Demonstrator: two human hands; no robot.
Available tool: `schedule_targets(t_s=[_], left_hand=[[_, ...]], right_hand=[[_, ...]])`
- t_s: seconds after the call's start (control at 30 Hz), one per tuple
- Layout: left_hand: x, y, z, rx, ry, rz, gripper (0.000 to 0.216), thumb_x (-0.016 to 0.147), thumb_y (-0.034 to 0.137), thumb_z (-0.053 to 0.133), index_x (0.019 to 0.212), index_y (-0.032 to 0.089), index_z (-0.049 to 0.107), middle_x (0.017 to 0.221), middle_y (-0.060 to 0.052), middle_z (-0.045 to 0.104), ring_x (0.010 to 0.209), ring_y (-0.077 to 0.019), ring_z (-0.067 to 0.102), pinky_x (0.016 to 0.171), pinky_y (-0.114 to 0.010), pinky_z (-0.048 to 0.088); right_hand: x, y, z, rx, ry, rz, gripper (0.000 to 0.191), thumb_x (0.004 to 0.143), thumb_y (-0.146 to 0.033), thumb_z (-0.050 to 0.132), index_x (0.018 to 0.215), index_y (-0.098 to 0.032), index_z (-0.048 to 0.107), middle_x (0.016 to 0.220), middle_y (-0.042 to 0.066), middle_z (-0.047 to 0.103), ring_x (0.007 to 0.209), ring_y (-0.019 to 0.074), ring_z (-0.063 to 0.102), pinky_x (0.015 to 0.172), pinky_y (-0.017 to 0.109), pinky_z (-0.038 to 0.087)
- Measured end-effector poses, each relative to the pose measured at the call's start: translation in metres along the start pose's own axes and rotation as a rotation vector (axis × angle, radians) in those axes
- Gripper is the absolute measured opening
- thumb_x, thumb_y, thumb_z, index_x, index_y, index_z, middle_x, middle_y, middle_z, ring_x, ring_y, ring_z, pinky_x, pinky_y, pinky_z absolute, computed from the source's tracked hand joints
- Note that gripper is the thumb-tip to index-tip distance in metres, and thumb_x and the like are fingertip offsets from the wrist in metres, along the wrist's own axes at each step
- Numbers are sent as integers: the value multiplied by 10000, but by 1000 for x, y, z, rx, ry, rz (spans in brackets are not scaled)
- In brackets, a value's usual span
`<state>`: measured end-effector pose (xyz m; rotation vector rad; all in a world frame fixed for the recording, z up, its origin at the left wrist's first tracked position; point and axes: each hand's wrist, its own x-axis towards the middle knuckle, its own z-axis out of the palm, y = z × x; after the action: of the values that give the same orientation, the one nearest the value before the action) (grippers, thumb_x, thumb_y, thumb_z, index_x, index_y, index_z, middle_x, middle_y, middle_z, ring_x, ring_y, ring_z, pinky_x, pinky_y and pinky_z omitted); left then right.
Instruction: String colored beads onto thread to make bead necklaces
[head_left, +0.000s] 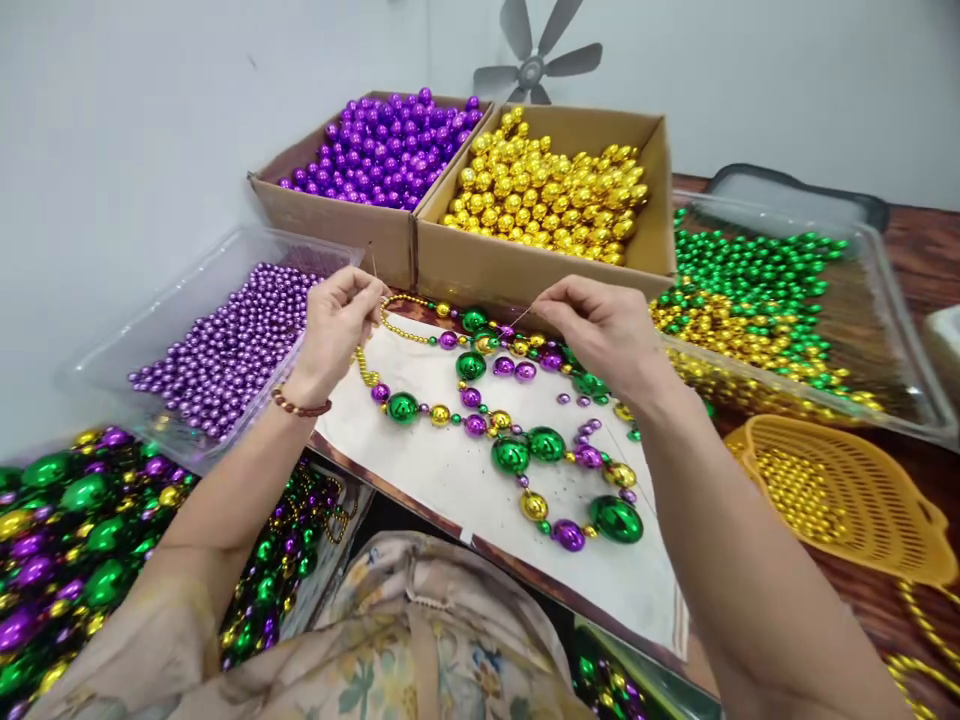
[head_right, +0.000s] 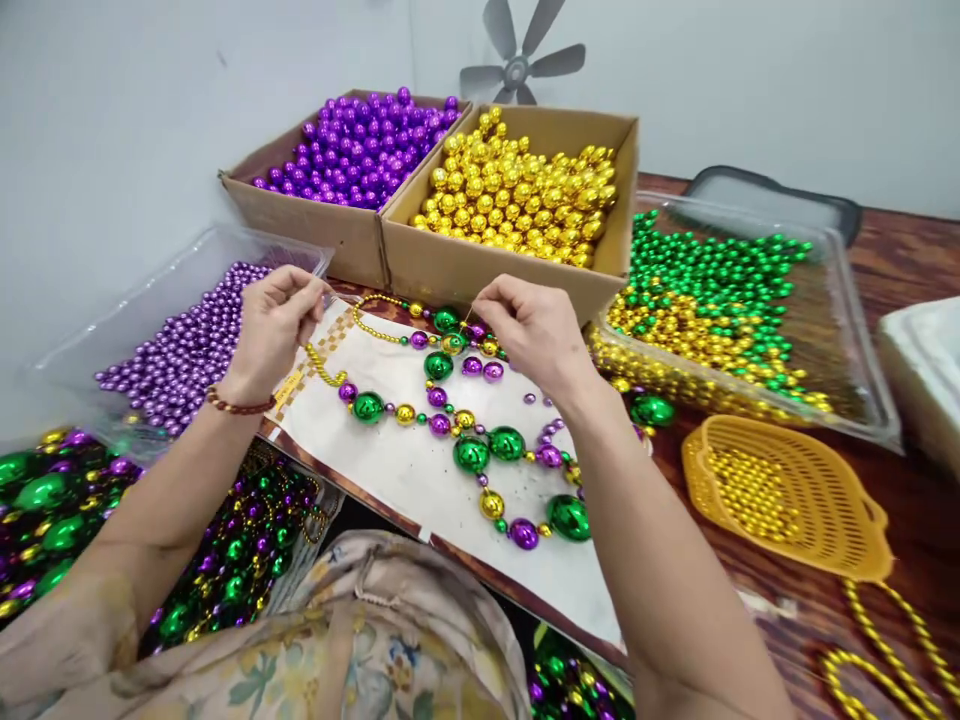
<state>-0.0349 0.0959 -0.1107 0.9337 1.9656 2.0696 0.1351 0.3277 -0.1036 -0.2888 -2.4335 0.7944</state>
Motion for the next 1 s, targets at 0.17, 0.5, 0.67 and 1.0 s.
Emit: schedule_targets(t_s=[0.17,0.5,0.67,1.0], left_hand=[[-29,85,3,-9,-116,153,106,877,189,688,775,166,677,550,33,588,431,-60,523,439,-188,405],[-50,133,44,-177,-223,27,210,934,88,548,779,139,679,610,19,620,538,-70,614,620,-238,559],[-52,88,57,-78,-308,-219,101,863,135,682,777,121,733,559,21,594,407,-22,485,404,-136,367],[-51,9,84,-238,-476,-353,115,796,189,764,850,87,762,586,-5,618,428,-33,482,415,-161,335]], right_hand=[[-6,1,-28,-42,81,-41,136,844,-200,577,723,-231,631,727,18,680,674,178,597,626,312,446],[-35,-27,-76,166,229,-17,143,857,-146,594,720,-185,596,591,-22,544,502,90,458,574,271,385],[-33,-51,-77,304,183,-56,155,878,-136,574,731,-186,572,660,3,584,535,121,582,541,268,433],[-24,-65,-21,588,-102,68,138,920,-237,557,792,-189,538,800,34,691,650,117,677,488,211,472]])
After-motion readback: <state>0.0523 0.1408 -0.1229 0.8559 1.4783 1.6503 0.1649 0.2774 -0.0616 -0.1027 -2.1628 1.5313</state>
